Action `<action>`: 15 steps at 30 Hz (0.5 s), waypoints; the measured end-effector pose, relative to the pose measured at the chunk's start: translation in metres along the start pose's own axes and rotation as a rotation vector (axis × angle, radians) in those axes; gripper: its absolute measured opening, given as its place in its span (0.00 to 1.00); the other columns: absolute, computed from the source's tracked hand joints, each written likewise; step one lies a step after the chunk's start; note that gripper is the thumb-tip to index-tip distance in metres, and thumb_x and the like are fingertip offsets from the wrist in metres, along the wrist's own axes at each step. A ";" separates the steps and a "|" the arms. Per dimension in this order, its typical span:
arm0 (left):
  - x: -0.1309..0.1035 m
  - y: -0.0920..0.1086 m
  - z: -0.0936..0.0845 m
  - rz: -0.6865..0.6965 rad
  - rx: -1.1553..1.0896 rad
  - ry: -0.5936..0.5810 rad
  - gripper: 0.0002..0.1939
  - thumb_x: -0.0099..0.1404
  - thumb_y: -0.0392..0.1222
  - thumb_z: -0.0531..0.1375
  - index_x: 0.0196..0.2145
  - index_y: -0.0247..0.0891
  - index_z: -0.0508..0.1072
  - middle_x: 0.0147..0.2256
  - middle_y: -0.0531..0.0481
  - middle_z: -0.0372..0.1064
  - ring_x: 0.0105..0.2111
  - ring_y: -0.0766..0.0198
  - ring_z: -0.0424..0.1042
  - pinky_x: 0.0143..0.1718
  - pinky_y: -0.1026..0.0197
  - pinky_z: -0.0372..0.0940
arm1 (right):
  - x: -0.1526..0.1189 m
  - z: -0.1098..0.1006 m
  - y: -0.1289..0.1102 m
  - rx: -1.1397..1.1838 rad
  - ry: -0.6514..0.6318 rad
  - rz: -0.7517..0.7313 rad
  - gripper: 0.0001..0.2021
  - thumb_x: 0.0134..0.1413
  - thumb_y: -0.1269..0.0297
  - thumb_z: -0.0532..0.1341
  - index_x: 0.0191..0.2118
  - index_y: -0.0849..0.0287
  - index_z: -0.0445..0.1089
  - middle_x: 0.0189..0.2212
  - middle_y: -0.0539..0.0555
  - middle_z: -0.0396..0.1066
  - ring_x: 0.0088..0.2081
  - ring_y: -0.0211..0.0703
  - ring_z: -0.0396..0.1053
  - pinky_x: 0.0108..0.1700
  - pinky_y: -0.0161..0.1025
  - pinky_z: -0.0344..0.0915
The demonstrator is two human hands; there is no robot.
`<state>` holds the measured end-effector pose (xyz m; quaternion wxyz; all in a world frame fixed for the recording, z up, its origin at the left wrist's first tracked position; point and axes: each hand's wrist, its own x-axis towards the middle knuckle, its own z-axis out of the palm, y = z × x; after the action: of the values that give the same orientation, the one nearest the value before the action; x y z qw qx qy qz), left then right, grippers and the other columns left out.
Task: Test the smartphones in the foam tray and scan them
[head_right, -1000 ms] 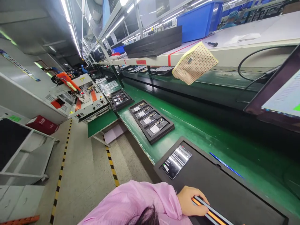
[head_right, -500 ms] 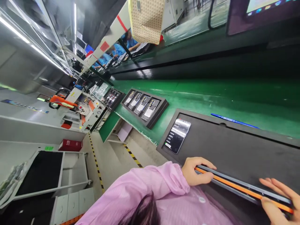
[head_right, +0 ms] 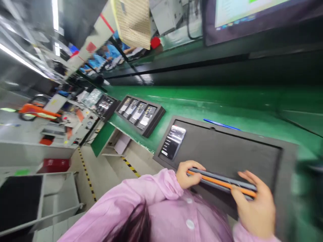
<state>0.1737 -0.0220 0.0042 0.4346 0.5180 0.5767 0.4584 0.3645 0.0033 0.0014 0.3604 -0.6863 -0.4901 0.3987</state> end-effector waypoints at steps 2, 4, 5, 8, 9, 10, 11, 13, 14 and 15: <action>0.001 0.005 -0.003 -0.016 0.048 -0.002 0.09 0.52 0.39 0.59 0.31 0.35 0.74 0.33 0.46 0.75 0.33 0.62 0.73 0.38 0.62 0.67 | -0.002 -0.001 -0.010 0.092 -0.035 0.003 0.27 0.35 0.54 0.61 0.45 0.58 0.64 0.43 0.62 0.70 0.47 0.59 0.67 0.53 0.59 0.59; 0.004 0.005 -0.006 0.010 0.061 -0.009 0.08 0.53 0.39 0.58 0.31 0.36 0.74 0.33 0.46 0.75 0.35 0.62 0.73 0.41 0.60 0.67 | -0.003 -0.001 -0.012 0.163 -0.049 -0.028 0.28 0.37 0.55 0.61 0.48 0.60 0.62 0.46 0.62 0.68 0.50 0.56 0.65 0.55 0.57 0.56; 0.005 0.003 -0.007 0.028 0.057 -0.007 0.07 0.53 0.39 0.58 0.30 0.36 0.73 0.33 0.46 0.75 0.35 0.61 0.73 0.41 0.59 0.67 | -0.002 -0.002 -0.010 0.197 -0.090 -0.046 0.28 0.37 0.57 0.61 0.49 0.59 0.61 0.48 0.62 0.67 0.52 0.54 0.63 0.56 0.55 0.55; 0.009 -0.005 -0.007 0.071 0.065 -0.003 0.07 0.55 0.40 0.57 0.31 0.36 0.72 0.33 0.47 0.75 0.35 0.62 0.74 0.41 0.59 0.67 | -0.001 -0.008 -0.003 0.307 -0.195 -0.053 0.29 0.37 0.64 0.60 0.51 0.55 0.59 0.51 0.59 0.65 0.55 0.50 0.60 0.57 0.51 0.54; 0.009 -0.007 -0.007 0.079 0.072 -0.003 0.07 0.55 0.40 0.57 0.31 0.36 0.72 0.33 0.47 0.75 0.35 0.62 0.74 0.41 0.59 0.67 | 0.000 -0.009 -0.002 0.329 -0.211 -0.046 0.29 0.36 0.65 0.59 0.51 0.55 0.59 0.51 0.58 0.65 0.55 0.50 0.60 0.57 0.50 0.54; 0.009 -0.009 -0.008 0.086 0.076 -0.003 0.07 0.55 0.40 0.57 0.31 0.36 0.72 0.34 0.47 0.75 0.35 0.62 0.74 0.41 0.59 0.67 | 0.000 -0.009 -0.002 0.339 -0.214 -0.040 0.29 0.35 0.66 0.59 0.51 0.55 0.59 0.51 0.58 0.65 0.55 0.49 0.60 0.58 0.50 0.54; 0.009 -0.010 -0.008 0.089 0.080 -0.004 0.07 0.55 0.40 0.57 0.31 0.36 0.72 0.34 0.47 0.75 0.36 0.62 0.74 0.41 0.59 0.67 | 0.000 -0.009 -0.003 0.338 -0.209 -0.038 0.29 0.34 0.66 0.58 0.50 0.55 0.60 0.50 0.57 0.66 0.55 0.49 0.60 0.58 0.50 0.53; 0.010 -0.011 -0.008 0.090 0.080 -0.008 0.07 0.56 0.40 0.57 0.32 0.37 0.72 0.34 0.48 0.75 0.36 0.62 0.73 0.42 0.59 0.67 | 0.001 -0.007 -0.007 0.312 -0.178 -0.024 0.29 0.32 0.67 0.57 0.49 0.55 0.60 0.49 0.57 0.66 0.54 0.49 0.61 0.58 0.50 0.52; 0.010 -0.012 -0.008 0.091 0.081 -0.010 0.07 0.56 0.40 0.57 0.32 0.37 0.72 0.34 0.48 0.75 0.36 0.62 0.73 0.42 0.59 0.66 | 0.001 -0.005 -0.009 0.292 -0.159 -0.013 0.29 0.31 0.66 0.56 0.48 0.55 0.61 0.48 0.57 0.67 0.54 0.50 0.61 0.58 0.50 0.53; 0.011 -0.012 -0.008 0.092 0.081 -0.012 0.07 0.56 0.41 0.57 0.32 0.37 0.72 0.34 0.48 0.75 0.36 0.62 0.73 0.42 0.59 0.66 | 0.001 -0.003 -0.011 0.272 -0.138 0.002 0.28 0.31 0.66 0.56 0.47 0.56 0.61 0.48 0.57 0.67 0.53 0.50 0.62 0.58 0.51 0.53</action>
<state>0.1626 -0.0126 -0.0061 0.3951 0.5639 0.5680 0.4509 0.3629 0.0071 0.0121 0.4151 -0.6027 -0.4545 0.5078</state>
